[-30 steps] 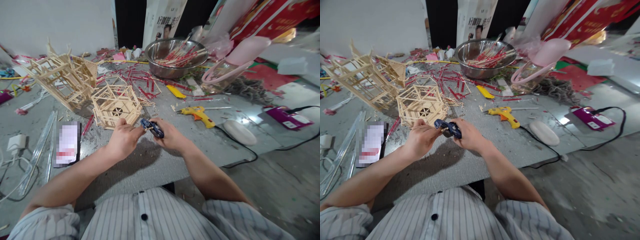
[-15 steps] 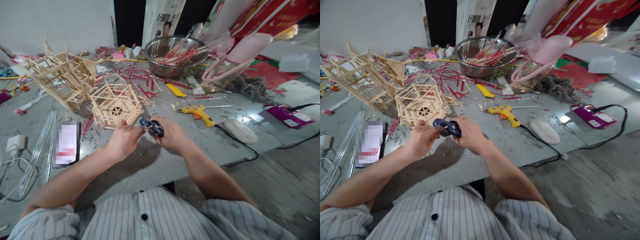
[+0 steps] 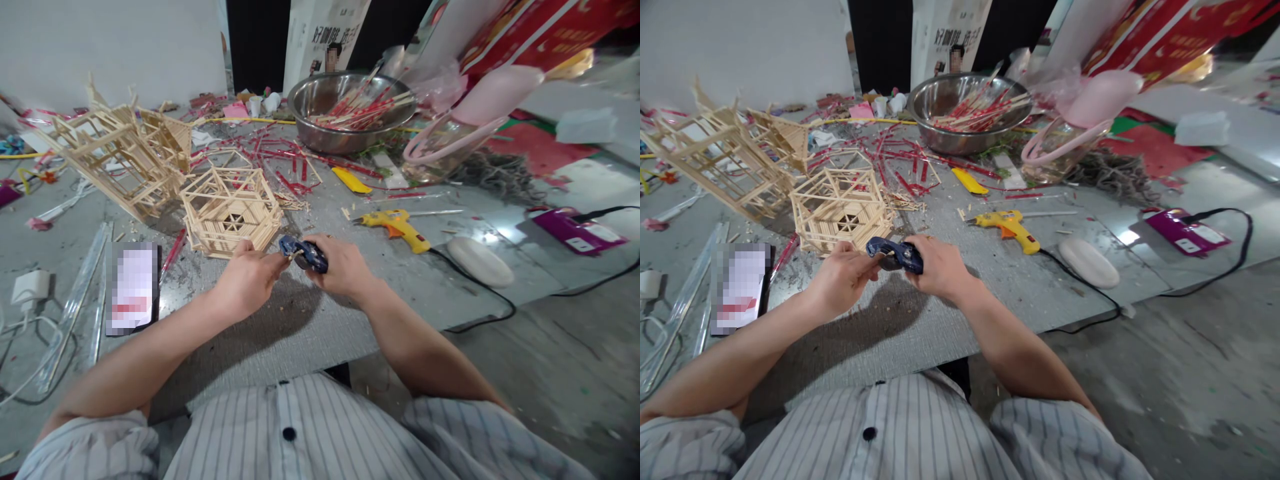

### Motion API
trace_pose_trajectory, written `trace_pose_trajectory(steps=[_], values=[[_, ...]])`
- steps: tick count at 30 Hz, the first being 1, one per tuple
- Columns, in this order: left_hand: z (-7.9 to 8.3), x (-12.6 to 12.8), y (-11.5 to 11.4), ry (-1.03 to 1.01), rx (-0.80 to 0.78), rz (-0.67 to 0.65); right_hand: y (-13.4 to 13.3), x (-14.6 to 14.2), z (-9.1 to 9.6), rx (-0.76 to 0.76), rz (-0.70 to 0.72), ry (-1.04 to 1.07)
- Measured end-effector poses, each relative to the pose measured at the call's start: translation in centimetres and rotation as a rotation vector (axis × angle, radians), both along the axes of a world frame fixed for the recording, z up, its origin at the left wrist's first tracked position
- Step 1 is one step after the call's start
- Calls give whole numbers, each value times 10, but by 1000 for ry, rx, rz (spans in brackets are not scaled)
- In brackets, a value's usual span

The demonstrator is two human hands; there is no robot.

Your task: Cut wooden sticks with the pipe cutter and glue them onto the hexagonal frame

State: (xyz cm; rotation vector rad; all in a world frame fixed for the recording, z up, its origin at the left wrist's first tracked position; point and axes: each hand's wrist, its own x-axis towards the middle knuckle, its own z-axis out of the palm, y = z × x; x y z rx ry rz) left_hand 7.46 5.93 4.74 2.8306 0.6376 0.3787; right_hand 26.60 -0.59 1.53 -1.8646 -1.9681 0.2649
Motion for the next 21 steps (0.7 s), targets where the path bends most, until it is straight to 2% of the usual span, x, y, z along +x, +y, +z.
trace_pose_trajectory(steps=[5, 12, 18, 21], values=[[3, 1, 0, -12, -31, -4, 0, -1, 2, -56, -47, -35], [-2, 3, -1, -68, -53, 8, 2, -4, 0, -79, -109, -69], [-2, 3, 1, -61, -39, 34, 4, -7, 1, -111, -215, -82], [1, 2, -1, -72, -92, 40, 6, -3, 3, -87, -314, -69]])
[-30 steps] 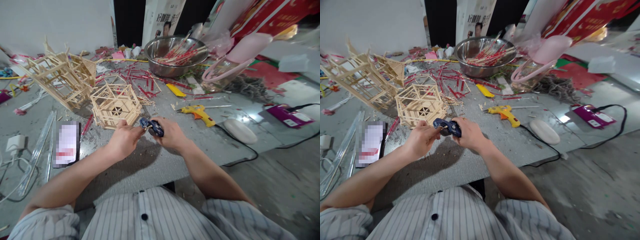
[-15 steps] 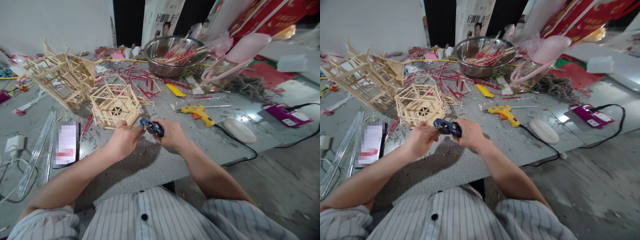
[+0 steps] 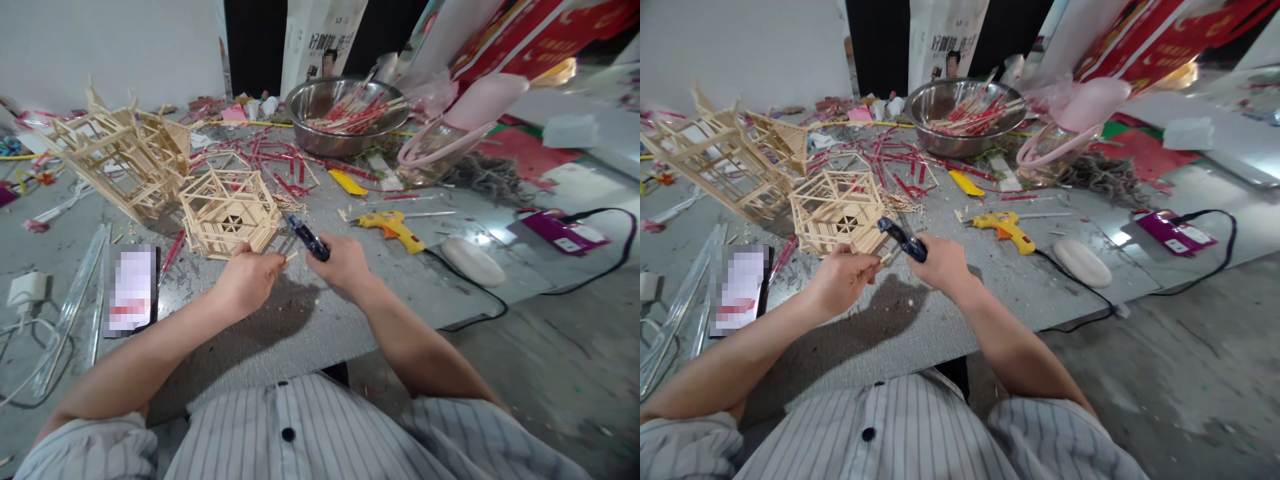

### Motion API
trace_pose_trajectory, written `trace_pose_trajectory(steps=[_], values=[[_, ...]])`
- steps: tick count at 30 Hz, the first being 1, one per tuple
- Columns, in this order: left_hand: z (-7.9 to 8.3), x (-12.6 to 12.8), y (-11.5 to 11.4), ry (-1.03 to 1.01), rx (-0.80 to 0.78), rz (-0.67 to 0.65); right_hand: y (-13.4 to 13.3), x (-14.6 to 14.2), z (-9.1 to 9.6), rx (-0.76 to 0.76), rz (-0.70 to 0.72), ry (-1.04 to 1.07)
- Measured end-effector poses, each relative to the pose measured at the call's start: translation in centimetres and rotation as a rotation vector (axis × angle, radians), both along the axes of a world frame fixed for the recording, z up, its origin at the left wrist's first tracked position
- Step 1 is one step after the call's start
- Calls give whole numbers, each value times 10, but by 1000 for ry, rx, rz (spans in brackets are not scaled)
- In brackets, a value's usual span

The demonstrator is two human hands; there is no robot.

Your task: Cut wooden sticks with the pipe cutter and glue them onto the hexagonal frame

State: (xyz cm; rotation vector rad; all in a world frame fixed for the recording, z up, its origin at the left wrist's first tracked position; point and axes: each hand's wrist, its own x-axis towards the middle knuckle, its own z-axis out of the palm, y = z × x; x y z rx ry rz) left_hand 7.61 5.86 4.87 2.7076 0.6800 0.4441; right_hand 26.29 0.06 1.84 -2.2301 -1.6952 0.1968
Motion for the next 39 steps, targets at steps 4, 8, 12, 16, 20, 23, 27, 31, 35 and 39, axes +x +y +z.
trace_pose_trajectory(steps=[4, 8, 12, 16, 20, 23, 27, 31, 35, 39], values=[[15, -5, 0, -87, -269, 51, 4, 12, 3, 13, -149, -3], [38, -14, 11, -199, -517, 160, 6, 22, 3, -66, -231, -34], [55, -23, 34, -244, -442, 229, 8, 25, -1, -172, -223, -97], [60, -24, 65, -171, -223, 189, 10, 25, -10, -227, -139, -171], [59, -16, 92, -87, -49, 107, 11, 23, -20, -258, -49, -266], [60, -8, 102, -25, 62, 62, 11, 21, -26, -241, 4, -302], [64, -9, 95, 25, 308, -97, 9, 20, -24, -123, 104, -280], [57, -24, 80, 61, 512, -153, 9, 16, -1, 97, 206, -19], [37, -37, 76, -16, 637, -107, 29, 4, 33, 104, 289, 284], [21, -36, 78, -66, 720, -36, 65, -12, 58, 2, 362, 281]])
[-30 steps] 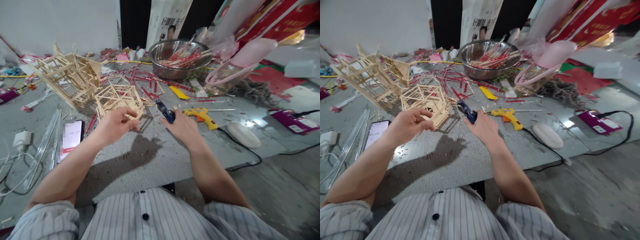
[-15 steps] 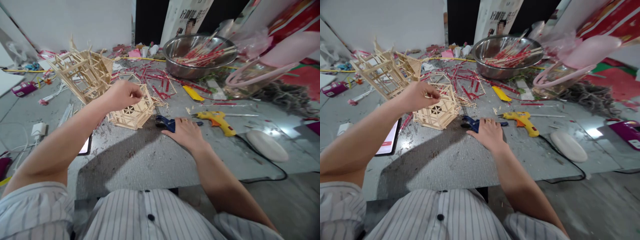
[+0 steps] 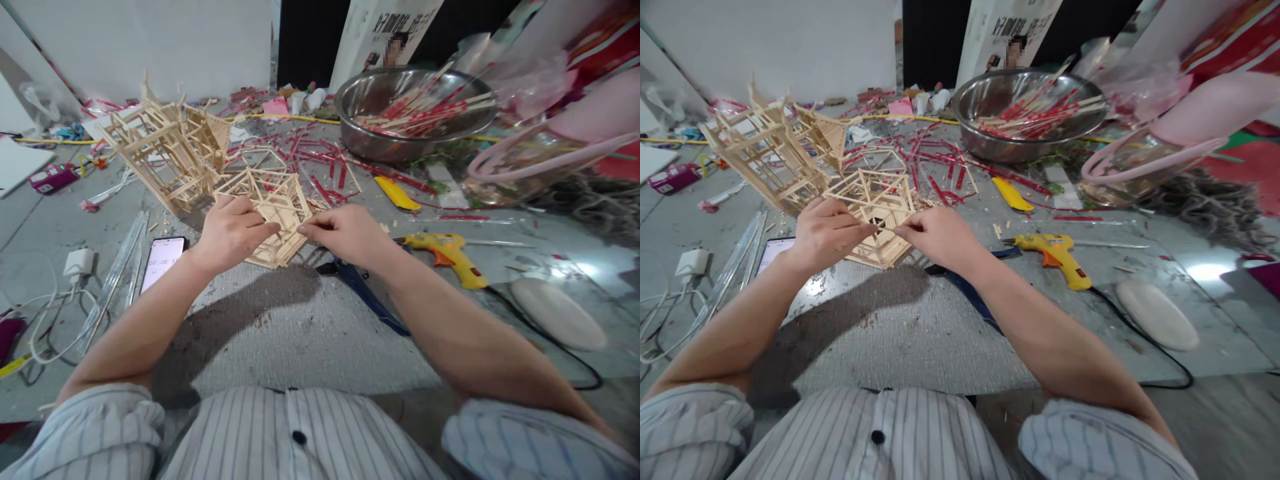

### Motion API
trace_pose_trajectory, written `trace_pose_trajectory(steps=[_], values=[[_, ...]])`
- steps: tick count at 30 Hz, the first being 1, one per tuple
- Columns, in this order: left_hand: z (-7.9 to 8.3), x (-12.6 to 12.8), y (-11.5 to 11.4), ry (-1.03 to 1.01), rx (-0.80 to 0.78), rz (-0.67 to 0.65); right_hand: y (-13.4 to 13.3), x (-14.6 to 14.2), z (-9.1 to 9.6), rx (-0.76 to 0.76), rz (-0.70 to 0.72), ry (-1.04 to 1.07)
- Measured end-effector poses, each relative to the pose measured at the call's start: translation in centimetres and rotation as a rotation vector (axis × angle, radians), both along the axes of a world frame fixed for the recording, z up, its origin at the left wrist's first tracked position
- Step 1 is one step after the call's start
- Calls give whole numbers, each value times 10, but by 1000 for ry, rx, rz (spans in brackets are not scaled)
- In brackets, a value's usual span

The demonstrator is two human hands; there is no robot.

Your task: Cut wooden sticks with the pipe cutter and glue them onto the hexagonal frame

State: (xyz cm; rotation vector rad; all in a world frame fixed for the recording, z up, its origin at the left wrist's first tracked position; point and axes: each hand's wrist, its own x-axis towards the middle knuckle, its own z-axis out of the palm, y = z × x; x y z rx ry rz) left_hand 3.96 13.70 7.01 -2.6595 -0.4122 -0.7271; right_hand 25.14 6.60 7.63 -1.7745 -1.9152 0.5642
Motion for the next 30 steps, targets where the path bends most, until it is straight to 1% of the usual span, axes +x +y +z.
trace_pose_trajectory(steps=[3, 6, 8, 11, 14, 16, 19, 21, 23, 26, 30], values=[[-6, 4, 0, -15, 25, 53, 24, -8, 8, -74, 81, -26], [-10, 7, -1, 2, -47, 125, 38, -11, 9, -160, 136, 1], [-14, 8, -1, -6, -105, 145, 44, -12, 9, -205, 148, 62], [-19, 8, 1, -36, -133, 149, 49, -14, 7, -260, 135, 154], [-22, 8, 2, -39, -82, 150, 54, -18, 6, -324, 107, 220], [-22, 8, 1, -28, -79, 165, 57, -22, 7, -371, 97, 262], [-22, 8, 1, -10, -126, 187, 61, -27, 11, -434, 85, 288], [-22, 8, 2, -16, -129, 176, 64, -30, 13, -467, 56, 282], [-24, 8, 4, -43, -108, 153, 66, -32, 14, -483, 39, 268], [-25, 8, 6, -62, -93, 132, 67, -32, 13, -463, 63, 271], [-25, 8, 7, -25, -156, 170, 67, -32, 11, -438, 48, 304]])
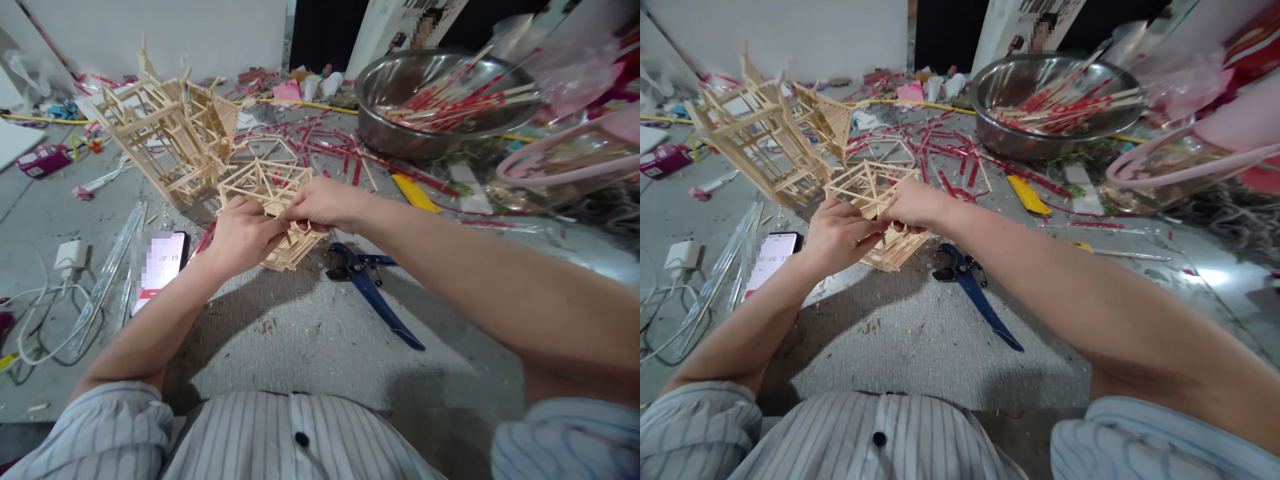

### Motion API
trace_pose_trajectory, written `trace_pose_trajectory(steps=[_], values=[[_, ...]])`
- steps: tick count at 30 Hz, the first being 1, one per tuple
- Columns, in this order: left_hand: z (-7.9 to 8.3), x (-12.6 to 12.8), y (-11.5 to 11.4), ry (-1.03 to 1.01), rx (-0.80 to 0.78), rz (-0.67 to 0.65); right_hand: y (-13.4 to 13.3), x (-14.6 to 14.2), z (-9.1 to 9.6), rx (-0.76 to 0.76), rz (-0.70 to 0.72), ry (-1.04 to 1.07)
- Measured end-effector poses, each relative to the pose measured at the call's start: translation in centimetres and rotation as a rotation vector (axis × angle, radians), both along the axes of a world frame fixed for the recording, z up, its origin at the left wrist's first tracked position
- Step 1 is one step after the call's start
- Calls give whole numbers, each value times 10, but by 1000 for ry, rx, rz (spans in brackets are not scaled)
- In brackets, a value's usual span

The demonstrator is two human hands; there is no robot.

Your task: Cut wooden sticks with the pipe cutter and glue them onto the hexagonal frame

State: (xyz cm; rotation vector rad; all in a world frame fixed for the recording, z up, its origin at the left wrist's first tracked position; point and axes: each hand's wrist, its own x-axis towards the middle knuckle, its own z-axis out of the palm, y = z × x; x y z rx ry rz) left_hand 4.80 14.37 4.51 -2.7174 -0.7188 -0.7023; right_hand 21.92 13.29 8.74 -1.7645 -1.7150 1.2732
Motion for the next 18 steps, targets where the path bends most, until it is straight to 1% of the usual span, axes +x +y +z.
trace_pose_trajectory(steps=[6, 11, 15, 18], values=[[2, 1, 0, 16, -92, -1, -2, -1, 1, -44, -63, 69], [2, 1, -3, -10, -111, 6, -5, 0, 3, -58, -84, 105], [2, -2, -5, -31, -127, 6, -6, -2, 5, -61, -101, 85], [2, -3, -6, -38, -114, -5, -3, -5, 5, -101, -119, 29]])
